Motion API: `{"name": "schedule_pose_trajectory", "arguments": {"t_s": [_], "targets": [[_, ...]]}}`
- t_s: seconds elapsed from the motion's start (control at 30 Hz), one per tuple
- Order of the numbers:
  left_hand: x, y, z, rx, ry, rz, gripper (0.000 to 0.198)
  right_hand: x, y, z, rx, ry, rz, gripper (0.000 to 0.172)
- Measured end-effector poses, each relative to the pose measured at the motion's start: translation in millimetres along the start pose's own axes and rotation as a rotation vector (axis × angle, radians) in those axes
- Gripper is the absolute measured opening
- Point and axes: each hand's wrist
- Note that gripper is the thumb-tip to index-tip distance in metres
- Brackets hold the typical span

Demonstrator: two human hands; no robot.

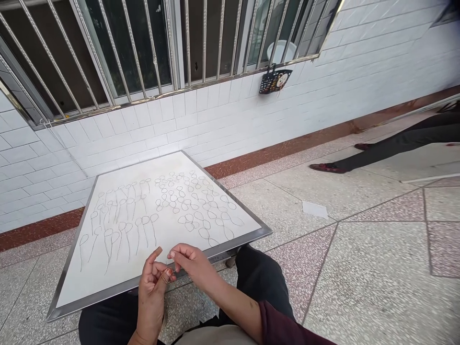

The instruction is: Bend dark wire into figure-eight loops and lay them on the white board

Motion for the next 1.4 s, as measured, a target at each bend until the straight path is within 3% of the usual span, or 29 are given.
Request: {"name": "schedule_pose_trajectory", "arguments": {"t_s": [0.33,0.57,0.73,1.0,1.4], "targets": [[3.9,-2.0,-1.3,-0.009,0.042,0.100,0.057,7.6,-13.1,16.0,-0.001,-0.001,-0.068,0.030],[6.6,-2.4,-2.5,-0.004,0.032,0.114,0.053,9.5,-23.8,18.6,-0.001,0.011,-0.049,0.027],[7.5,-4.0,4.4,0.001,0.044,0.144,0.062,10.4,-22.2,20.6,0.027,0.089,-0.061,0.032],[6.4,-9.3,9.2,0.015,-0.019,0.083,0.060,0.0,-25.8,21.0,-0.014,-0.037,-0.057,0.032],[6.7,-9.8,15.4,-0.024,0.022,0.055,0.064,-0.4,-34.7,5.0,0.016,0.061,-0.013,0.022]]}}
Point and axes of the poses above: each hand's wrist, its own y-axis away from the middle knuckle, its own x-axis out of the back of the hand, z = x × y, and after that the axes turned 14 degrees about -z, right-handed
